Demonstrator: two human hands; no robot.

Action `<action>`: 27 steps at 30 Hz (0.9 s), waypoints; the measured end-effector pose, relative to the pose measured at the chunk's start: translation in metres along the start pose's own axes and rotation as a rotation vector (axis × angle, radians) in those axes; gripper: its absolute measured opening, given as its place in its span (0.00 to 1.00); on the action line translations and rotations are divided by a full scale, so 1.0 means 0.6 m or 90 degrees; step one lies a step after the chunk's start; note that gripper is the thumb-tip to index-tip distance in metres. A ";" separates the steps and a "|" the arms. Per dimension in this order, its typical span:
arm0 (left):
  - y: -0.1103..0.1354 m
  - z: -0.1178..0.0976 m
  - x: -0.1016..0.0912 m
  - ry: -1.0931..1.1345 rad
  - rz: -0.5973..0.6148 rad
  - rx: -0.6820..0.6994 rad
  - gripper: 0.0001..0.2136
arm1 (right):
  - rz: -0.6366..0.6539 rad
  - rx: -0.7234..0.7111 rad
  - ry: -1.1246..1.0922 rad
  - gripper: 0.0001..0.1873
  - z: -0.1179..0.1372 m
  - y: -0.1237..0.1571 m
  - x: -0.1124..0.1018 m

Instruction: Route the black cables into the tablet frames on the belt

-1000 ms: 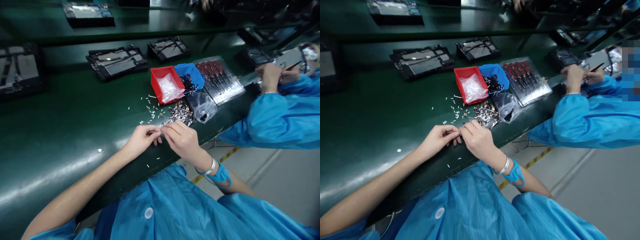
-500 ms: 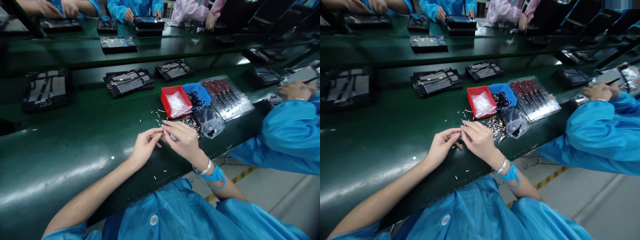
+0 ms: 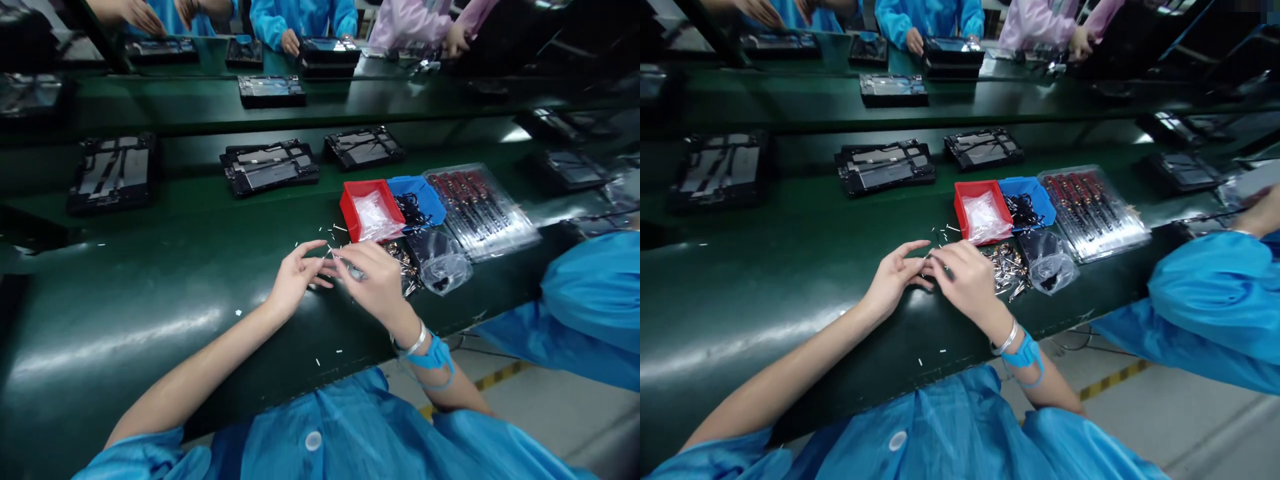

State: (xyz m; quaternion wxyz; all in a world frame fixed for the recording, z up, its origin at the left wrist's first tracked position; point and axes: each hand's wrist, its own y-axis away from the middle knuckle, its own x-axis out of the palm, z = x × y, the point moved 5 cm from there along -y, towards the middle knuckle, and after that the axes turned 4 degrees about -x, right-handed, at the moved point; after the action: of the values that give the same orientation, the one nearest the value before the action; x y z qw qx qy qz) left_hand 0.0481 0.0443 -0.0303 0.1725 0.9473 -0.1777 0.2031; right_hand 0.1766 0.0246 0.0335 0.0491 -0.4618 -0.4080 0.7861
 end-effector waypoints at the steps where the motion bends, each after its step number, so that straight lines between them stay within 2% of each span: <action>1: 0.001 -0.001 0.002 -0.011 0.007 0.007 0.27 | 0.012 -0.017 -0.005 0.08 0.014 0.004 0.004; 3: 0.003 -0.002 0.007 -0.036 0.030 0.014 0.27 | 0.027 -0.028 0.005 0.09 0.028 0.009 0.010; 7: 0.005 -0.001 0.017 -0.088 0.076 0.017 0.27 | 0.033 -0.019 0.008 0.08 0.026 0.013 0.012; 11: 0.006 -0.001 0.017 -0.150 0.078 0.039 0.27 | 0.036 -0.042 0.021 0.08 0.022 0.013 0.015; 14: 0.003 0.002 0.013 -0.129 0.096 0.018 0.29 | 0.030 -0.026 0.057 0.10 -0.010 0.011 0.012; 18: -0.003 0.003 0.005 -0.064 0.115 -0.011 0.34 | -0.058 0.127 0.226 0.13 -0.084 0.007 -0.026; 20: -0.006 0.002 0.001 -0.052 0.117 -0.017 0.37 | -0.059 0.085 0.220 0.15 -0.083 0.003 -0.035; 24: -0.011 0.003 -0.004 -0.043 0.118 -0.052 0.41 | 0.042 -0.137 0.113 0.12 -0.015 -0.001 -0.009; 27: -0.007 0.002 0.002 -0.055 0.132 -0.071 0.42 | 0.073 -0.183 0.098 0.08 0.013 0.002 0.016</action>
State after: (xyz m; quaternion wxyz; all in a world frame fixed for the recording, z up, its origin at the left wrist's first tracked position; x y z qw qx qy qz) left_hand 0.0513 0.0473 -0.0317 0.1948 0.9207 -0.2931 0.1688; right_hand 0.1655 0.0236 0.0280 -0.0311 -0.5455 -0.4843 0.6833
